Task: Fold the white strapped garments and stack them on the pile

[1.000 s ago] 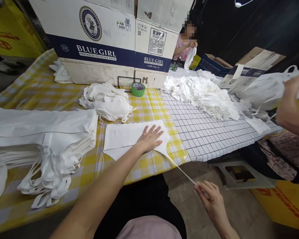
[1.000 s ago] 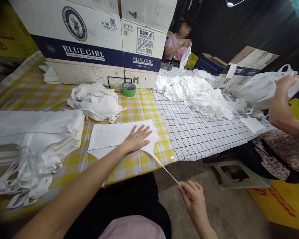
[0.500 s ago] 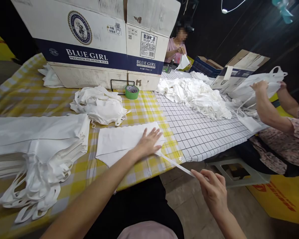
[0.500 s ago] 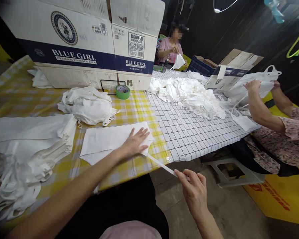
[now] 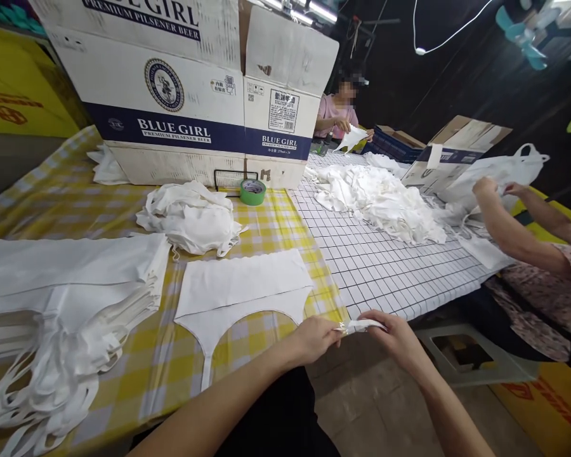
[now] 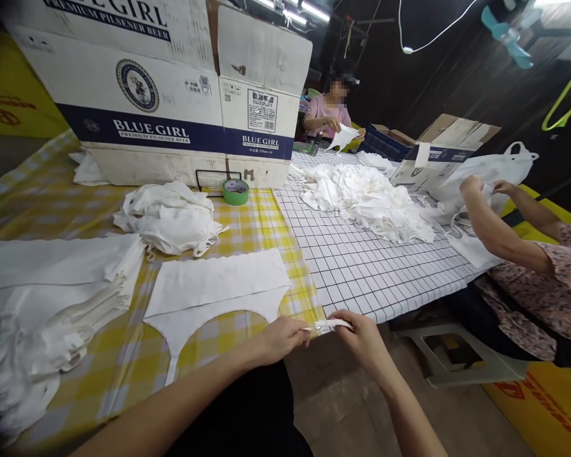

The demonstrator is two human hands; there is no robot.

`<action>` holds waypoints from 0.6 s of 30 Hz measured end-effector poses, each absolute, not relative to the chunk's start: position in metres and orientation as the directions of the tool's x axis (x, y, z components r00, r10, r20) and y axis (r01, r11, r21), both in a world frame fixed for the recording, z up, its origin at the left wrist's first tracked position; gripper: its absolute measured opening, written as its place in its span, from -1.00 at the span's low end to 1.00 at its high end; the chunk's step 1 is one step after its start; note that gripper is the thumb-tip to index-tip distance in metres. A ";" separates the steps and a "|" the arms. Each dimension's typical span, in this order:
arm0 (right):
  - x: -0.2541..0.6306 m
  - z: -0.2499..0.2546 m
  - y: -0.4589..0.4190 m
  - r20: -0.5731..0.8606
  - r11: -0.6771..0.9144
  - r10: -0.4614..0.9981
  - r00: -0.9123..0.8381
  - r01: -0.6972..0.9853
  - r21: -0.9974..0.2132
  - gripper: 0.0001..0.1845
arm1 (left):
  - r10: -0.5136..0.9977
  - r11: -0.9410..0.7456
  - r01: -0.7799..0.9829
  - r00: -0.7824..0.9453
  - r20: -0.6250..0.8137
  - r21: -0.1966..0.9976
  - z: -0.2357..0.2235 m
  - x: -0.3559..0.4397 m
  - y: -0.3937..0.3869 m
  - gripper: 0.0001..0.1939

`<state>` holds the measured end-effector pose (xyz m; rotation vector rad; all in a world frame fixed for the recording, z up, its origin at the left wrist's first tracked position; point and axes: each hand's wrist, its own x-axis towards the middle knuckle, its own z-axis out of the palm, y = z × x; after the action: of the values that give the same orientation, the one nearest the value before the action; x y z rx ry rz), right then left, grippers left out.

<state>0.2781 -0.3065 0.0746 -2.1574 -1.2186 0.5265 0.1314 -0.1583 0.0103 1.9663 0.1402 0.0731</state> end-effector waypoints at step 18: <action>0.319 0.072 -0.279 0.391 -0.273 0.777 0.493 0.824 -0.496 -0.81 | -0.206 0.101 0.208 0.961 -0.184 0.973 0.014 0.132 -0.136 -0.55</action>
<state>0.3194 -0.2788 0.0719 -2.0815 -1.3108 -0.0918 0.1323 -0.1361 0.0137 1.4380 0.0020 -0.3054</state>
